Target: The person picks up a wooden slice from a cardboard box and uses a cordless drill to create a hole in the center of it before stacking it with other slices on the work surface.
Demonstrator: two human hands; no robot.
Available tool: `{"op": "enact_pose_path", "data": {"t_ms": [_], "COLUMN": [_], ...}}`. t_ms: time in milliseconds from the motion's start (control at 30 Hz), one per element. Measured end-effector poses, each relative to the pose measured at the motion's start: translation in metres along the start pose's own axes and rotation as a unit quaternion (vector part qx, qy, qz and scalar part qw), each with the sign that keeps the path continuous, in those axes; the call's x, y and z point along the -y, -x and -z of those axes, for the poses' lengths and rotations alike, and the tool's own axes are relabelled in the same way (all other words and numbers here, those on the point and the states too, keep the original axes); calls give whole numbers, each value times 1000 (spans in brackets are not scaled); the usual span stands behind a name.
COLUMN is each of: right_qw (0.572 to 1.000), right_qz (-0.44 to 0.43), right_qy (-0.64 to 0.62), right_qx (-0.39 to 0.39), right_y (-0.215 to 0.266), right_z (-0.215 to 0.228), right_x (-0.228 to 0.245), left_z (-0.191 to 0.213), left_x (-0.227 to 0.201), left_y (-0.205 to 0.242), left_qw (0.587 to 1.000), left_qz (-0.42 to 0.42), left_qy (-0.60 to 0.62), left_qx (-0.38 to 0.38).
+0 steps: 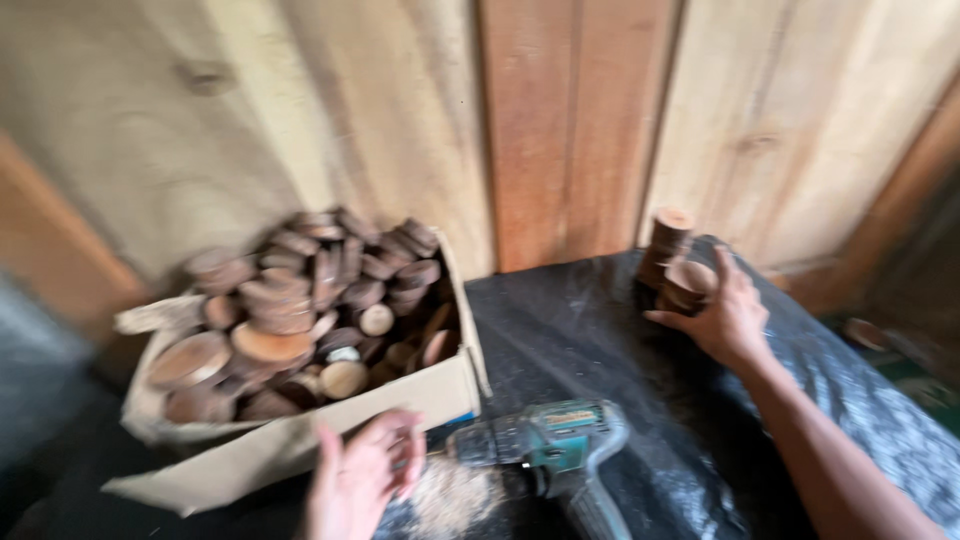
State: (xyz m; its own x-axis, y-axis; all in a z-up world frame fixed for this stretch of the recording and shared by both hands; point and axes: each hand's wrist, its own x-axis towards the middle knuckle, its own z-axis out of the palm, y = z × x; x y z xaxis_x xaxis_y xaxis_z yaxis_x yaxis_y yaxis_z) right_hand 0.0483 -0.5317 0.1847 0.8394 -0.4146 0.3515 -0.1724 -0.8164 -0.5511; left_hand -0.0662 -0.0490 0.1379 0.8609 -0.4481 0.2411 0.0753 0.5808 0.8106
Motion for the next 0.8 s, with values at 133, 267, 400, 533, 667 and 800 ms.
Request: {"op": "enact_pose_path", "data": {"t_ms": [133,267,400,533,667,800], "right_qw": [983,887,875,918,969,954], "right_qz": [147,370,395,332,244,125], "right_qy": [-4,-76,-137,-187,42,160], "right_qx": [-106,-265,-242,-110,25,219], "right_y": [5,33,55,68,92,135], "right_z": [-2,20,26,25,34,13], "right_x": [-2,31,46,61,70,36], "left_z": [-24,-33,-36,-41,-36,-38], "left_x": [-8,-9,-8,-10,-9,-16], "left_y": [3,5,8,10,10,6], "left_qw": [996,993,983,970,952,932], "left_qz": [6,-5,-41,-72,-108,-146], "left_qy": [-49,-106,-180,-232,-287,-324], "left_qx": [-72,-47,-6,-15,-5,-70]}}
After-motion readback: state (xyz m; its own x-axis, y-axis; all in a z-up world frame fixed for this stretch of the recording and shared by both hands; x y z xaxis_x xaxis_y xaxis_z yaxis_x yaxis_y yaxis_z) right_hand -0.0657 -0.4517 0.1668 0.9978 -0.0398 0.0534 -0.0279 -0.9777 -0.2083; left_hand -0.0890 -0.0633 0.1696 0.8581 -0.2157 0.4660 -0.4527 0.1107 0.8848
